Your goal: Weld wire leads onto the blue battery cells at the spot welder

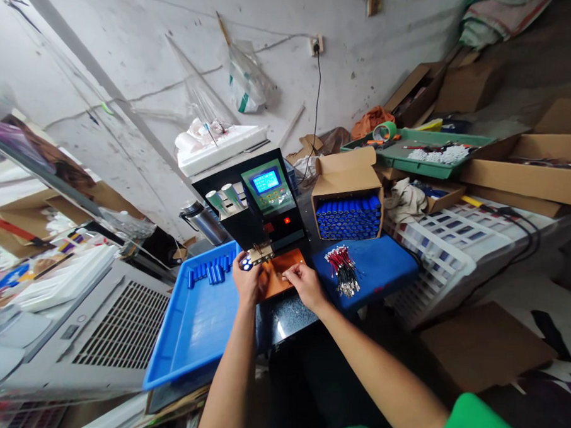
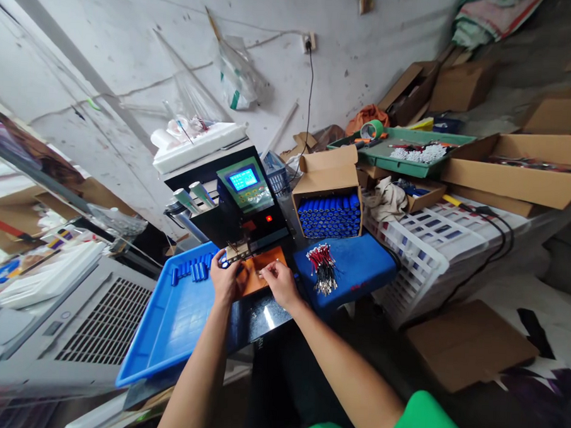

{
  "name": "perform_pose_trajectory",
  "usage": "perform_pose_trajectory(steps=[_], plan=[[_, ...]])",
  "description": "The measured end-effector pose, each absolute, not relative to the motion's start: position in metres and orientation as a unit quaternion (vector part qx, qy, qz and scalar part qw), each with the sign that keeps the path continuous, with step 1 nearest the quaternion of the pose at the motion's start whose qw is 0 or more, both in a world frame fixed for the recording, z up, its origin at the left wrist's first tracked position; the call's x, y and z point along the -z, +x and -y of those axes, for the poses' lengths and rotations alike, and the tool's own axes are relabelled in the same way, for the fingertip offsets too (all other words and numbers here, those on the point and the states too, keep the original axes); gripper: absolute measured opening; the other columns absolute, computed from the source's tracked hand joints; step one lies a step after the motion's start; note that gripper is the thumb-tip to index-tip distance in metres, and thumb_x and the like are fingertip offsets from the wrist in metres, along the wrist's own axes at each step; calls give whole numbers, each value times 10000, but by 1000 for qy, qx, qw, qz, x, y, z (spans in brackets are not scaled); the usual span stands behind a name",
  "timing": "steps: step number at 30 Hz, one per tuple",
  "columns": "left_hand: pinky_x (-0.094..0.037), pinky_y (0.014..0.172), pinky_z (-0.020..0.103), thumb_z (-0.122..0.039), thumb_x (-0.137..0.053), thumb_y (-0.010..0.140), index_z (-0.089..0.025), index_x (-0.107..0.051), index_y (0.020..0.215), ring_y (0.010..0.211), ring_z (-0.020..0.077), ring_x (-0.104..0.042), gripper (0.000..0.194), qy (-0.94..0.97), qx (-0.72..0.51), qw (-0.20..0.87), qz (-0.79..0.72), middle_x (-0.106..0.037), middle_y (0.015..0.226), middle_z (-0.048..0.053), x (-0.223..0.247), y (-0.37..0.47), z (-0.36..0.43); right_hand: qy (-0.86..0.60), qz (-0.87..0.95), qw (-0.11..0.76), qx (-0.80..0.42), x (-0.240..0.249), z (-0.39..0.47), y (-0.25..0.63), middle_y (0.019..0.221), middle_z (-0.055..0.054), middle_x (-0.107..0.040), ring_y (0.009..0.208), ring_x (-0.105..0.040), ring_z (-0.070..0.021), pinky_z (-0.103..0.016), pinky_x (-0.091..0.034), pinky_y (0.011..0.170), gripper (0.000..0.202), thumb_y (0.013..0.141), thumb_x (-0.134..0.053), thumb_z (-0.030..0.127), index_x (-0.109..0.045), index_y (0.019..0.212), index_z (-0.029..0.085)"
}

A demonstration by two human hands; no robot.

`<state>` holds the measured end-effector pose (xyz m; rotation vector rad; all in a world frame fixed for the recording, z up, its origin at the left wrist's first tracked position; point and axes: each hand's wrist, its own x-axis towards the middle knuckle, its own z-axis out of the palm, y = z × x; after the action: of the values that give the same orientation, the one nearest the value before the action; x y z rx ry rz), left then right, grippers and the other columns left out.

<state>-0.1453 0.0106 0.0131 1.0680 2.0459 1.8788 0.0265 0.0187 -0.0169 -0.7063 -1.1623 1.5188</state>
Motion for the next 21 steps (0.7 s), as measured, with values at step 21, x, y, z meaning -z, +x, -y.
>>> perform_pose_trajectory(steps=[21], plan=[[-502, 758, 320, -375, -637, 803, -177, -569, 956, 758, 170, -628, 259, 371, -559, 18, -742, -648, 842, 27, 1, -124, 34, -284, 454, 529, -658, 15, -21, 25, 762, -63, -718, 769, -721, -227, -351, -559, 767, 233, 750, -719, 400, -635, 758, 183]])
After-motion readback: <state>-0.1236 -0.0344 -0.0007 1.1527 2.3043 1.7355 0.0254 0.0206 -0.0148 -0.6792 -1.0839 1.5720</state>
